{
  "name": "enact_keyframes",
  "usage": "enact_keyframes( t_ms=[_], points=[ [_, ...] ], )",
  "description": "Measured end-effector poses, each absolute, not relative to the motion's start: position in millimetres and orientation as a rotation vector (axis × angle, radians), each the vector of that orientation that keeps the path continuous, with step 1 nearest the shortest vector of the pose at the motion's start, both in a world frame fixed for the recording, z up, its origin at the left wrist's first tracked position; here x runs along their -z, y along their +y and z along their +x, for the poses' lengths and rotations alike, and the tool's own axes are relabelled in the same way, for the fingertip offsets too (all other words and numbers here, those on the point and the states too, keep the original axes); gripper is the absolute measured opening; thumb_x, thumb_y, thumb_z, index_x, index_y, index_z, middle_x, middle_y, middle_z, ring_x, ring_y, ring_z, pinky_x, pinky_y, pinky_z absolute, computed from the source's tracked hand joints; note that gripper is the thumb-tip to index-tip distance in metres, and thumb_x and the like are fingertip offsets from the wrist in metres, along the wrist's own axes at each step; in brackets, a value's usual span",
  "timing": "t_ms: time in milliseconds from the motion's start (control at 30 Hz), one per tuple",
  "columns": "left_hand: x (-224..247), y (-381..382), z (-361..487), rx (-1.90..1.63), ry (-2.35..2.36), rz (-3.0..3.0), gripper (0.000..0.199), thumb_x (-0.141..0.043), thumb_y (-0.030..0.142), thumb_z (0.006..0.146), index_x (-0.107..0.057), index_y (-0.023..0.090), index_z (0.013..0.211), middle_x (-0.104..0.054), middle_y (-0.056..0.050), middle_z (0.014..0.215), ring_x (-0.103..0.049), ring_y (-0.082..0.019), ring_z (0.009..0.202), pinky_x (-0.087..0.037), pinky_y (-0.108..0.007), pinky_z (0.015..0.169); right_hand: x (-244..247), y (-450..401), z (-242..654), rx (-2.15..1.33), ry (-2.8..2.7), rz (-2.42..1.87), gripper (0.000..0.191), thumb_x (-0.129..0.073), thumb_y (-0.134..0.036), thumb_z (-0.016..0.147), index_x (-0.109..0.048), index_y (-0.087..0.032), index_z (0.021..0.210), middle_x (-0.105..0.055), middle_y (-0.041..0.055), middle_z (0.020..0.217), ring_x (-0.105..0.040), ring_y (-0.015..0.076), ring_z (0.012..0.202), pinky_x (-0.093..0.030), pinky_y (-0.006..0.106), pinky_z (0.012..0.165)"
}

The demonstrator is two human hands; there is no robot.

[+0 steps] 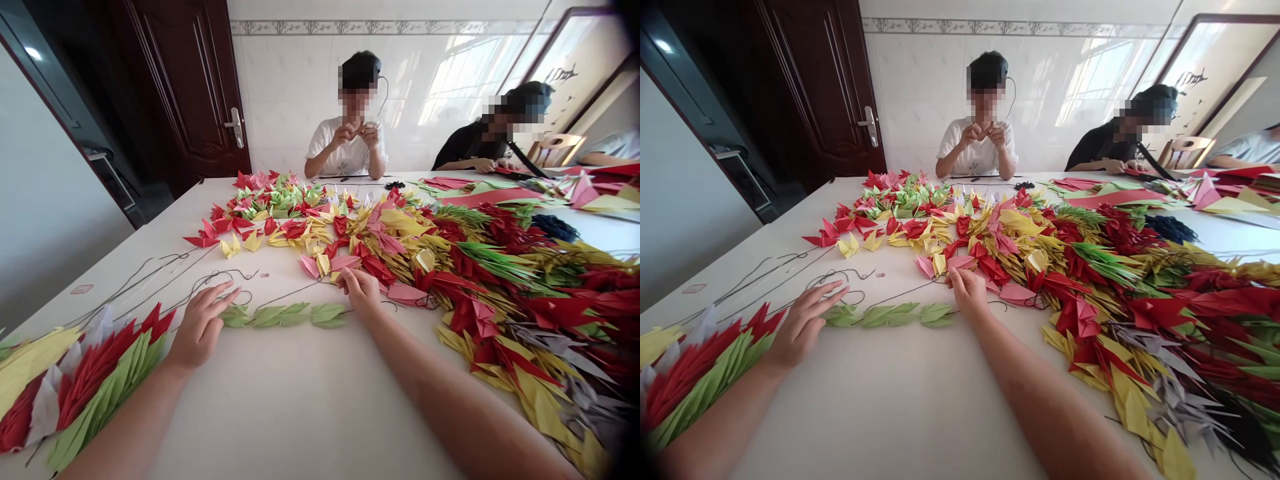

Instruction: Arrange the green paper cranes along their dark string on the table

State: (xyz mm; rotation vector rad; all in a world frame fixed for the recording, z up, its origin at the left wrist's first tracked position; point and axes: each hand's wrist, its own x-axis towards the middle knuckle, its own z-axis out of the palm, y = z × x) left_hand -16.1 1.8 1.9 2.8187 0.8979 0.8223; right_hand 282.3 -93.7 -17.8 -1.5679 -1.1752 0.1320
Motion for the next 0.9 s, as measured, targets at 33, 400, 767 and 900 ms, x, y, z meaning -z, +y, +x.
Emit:
enact_keyframes(
  t_ms=[33,400,767,900],
  points=[
    [-1.5,1.8,-15.3,-0.814,0.897,2.811,0.048,-0.024,0.018,0.079,-0.05,0.019,0.12,-0.047,-0.003,0.126,-0.04,-0.021,0.113,-0.033,-0.038,0.095,17.5,-93.9,282.2,-0.131,-1.178,-1.571,0.043,-0.036,-0.044,0.082,-0.056,-0.016,0.056,-0.054,0.001,0.051,-0.048,0.01,0.048,-0.036,0.021,0.048],
    [8.6,18.3,-17.0,-0.941,1.075,2.666,0.044,-0.025,0.021,0.08,-0.059,0.017,0.108,-0.057,-0.005,0.114,-0.045,-0.021,0.108,-0.036,-0.039,0.093,-25.1,-101.9,303.1,-0.005,-1.191,-1.631,0.04,-0.039,-0.045,0.078,-0.058,-0.016,0.057,-0.057,0.0025,0.055,-0.05,0.011,0.05,-0.04,0.023,0.051],
    [17.4,22.8,-5.0,-0.756,1.097,2.643,0.046,-0.034,0.044,0.082,-0.056,0.015,0.11,-0.059,-0.008,0.109,-0.047,-0.023,0.106,-0.037,-0.039,0.093,-59.6,-199.6,472.4,0.13,-0.482,-2.815,0.046,-0.037,-0.044,0.076,-0.059,-0.021,0.109,-0.044,0.0153,0.127,-0.037,0.0333,0.113,-0.032,0.048,0.08],
    [17.6,23.5,-5.9,-0.738,1.152,2.621,0.046,-0.035,0.047,0.081,-0.056,0.017,0.109,-0.06,-0.008,0.109,-0.048,-0.023,0.106,-0.037,-0.039,0.093,-49.4,-198.9,483.9,0.045,-0.406,-2.845,0.046,-0.036,-0.037,0.075,-0.059,-0.018,0.11,-0.057,0.0188,0.11,-0.052,0.0317,0.094,-0.037,0.04,0.067]
  ],
)
